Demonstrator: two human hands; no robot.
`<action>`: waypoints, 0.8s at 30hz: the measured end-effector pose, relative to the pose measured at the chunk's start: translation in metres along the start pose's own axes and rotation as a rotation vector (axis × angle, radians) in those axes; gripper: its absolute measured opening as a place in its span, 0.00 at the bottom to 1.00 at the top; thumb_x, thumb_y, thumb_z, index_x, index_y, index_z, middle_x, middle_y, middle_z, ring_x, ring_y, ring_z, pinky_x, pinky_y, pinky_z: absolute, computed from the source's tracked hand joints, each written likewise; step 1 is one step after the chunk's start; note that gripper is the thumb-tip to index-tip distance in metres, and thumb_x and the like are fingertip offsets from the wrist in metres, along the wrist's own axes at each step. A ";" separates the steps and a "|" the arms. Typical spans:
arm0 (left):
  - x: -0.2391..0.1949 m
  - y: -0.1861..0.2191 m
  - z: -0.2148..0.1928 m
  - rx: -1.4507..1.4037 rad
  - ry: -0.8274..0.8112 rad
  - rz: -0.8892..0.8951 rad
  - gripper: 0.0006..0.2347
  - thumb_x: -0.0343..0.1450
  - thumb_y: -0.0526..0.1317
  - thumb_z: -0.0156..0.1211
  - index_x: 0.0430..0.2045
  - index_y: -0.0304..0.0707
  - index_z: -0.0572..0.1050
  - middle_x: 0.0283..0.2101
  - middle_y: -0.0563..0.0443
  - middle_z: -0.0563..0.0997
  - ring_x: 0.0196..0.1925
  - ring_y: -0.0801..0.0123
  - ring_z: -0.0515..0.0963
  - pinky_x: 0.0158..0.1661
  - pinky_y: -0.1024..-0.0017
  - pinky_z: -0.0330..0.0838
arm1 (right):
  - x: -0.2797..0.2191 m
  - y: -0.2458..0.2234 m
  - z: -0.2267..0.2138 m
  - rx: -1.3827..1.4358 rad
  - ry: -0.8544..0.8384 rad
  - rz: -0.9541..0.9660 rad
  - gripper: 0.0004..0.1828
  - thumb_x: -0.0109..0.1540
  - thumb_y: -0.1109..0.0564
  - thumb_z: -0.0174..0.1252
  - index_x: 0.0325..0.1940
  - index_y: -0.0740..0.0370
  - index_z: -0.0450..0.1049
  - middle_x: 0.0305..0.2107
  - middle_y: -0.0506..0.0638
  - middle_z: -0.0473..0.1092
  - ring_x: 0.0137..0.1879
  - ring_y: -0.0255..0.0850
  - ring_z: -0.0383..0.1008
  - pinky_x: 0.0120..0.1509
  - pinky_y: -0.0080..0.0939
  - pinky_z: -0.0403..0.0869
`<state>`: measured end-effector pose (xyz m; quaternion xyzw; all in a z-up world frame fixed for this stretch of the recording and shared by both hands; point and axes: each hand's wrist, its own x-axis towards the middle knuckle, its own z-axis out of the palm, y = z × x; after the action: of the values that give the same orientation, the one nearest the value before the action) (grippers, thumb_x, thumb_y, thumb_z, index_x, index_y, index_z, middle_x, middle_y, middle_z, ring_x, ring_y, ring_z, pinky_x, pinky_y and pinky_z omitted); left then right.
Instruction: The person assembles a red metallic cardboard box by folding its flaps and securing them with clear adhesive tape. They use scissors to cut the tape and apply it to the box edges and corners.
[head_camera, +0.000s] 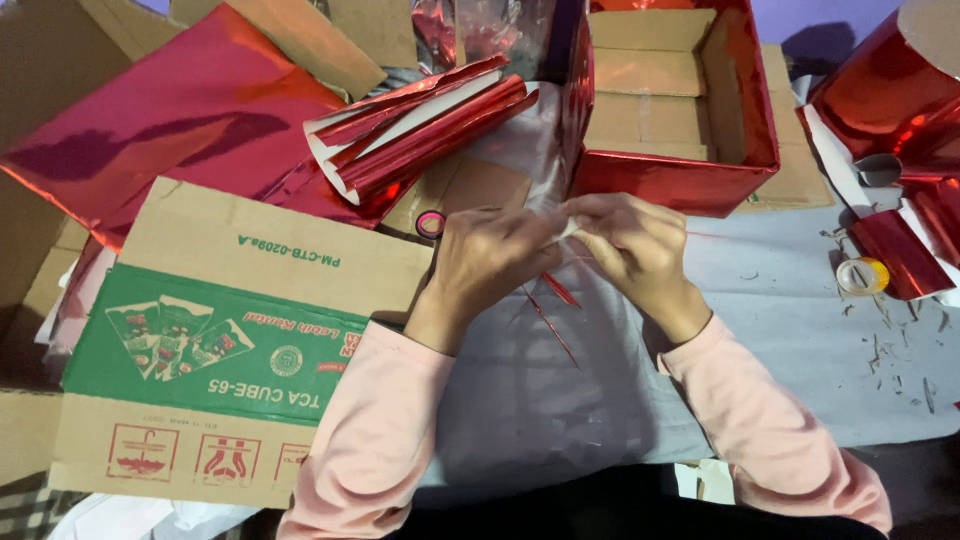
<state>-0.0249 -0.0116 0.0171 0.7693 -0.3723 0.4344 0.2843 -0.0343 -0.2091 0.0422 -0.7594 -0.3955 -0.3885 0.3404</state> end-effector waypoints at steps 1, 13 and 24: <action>-0.002 -0.001 0.000 0.003 0.001 -0.003 0.07 0.64 0.38 0.72 0.31 0.46 0.81 0.18 0.52 0.69 0.17 0.57 0.74 0.22 0.63 0.73 | 0.006 -0.007 0.000 0.003 -0.003 -0.002 0.15 0.68 0.61 0.64 0.27 0.64 0.72 0.31 0.55 0.81 0.30 0.60 0.78 0.26 0.55 0.73; 0.000 0.001 0.003 0.191 -0.003 -0.093 0.13 0.78 0.51 0.45 0.46 0.51 0.75 0.20 0.60 0.75 0.22 0.68 0.82 0.30 0.73 0.78 | -0.008 -0.012 0.014 0.272 -0.001 0.458 0.13 0.56 0.62 0.76 0.41 0.69 0.81 0.38 0.61 0.76 0.41 0.53 0.80 0.40 0.44 0.80; 0.006 0.032 -0.026 -0.066 -0.261 -0.408 0.21 0.66 0.47 0.64 0.53 0.50 0.69 0.19 0.53 0.78 0.24 0.50 0.82 0.31 0.54 0.76 | -0.032 0.015 0.032 0.256 -0.043 0.455 0.06 0.73 0.62 0.55 0.42 0.67 0.70 0.40 0.61 0.71 0.46 0.57 0.75 0.50 0.53 0.74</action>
<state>-0.0607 -0.0113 0.0376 0.8686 -0.2567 0.2525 0.3405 -0.0232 -0.2006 -0.0031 -0.7876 -0.2676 -0.2328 0.5038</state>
